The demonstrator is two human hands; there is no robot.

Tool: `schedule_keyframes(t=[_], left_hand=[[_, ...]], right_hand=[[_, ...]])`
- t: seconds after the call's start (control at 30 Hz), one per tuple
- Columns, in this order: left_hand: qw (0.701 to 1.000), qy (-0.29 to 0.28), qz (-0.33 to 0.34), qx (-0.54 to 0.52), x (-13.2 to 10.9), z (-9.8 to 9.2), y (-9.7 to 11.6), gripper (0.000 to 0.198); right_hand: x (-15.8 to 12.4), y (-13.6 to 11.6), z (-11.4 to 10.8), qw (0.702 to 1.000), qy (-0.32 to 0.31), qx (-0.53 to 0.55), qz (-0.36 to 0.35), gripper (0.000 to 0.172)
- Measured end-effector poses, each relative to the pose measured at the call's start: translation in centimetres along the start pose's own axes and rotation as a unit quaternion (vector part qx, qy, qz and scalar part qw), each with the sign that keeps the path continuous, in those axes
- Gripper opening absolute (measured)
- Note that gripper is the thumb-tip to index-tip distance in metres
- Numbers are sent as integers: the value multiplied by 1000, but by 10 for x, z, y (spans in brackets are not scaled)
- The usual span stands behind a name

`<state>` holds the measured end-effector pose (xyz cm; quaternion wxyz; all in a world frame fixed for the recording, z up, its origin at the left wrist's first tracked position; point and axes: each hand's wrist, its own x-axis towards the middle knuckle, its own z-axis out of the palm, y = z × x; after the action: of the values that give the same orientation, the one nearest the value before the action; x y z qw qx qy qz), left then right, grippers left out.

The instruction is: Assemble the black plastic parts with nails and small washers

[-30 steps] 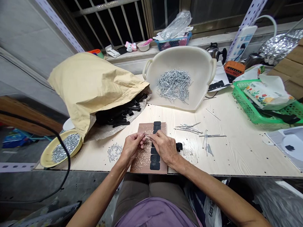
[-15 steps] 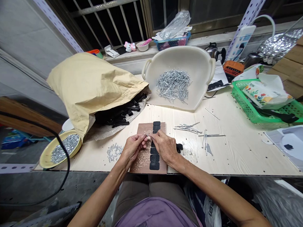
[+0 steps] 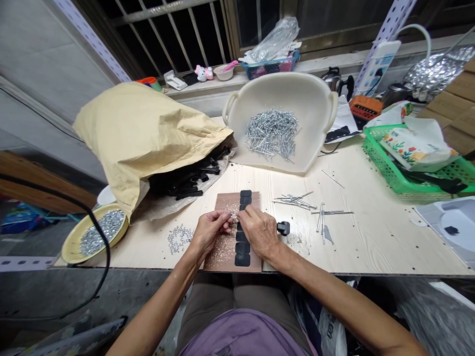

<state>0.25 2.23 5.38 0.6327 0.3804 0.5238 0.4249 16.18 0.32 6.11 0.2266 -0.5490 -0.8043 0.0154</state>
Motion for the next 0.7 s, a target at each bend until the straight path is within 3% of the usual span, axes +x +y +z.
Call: schedule_keyframes(t=[0.27, 0.7], left_hand=[[1000, 4, 13, 7, 1, -5, -5, 34], [988, -4, 71, 135, 1, -10, 4, 32]], right_hand=[[-2, 5, 5, 999, 6, -19, -29, 23], [-1, 7, 3, 999, -18, 30, -16, 31]])
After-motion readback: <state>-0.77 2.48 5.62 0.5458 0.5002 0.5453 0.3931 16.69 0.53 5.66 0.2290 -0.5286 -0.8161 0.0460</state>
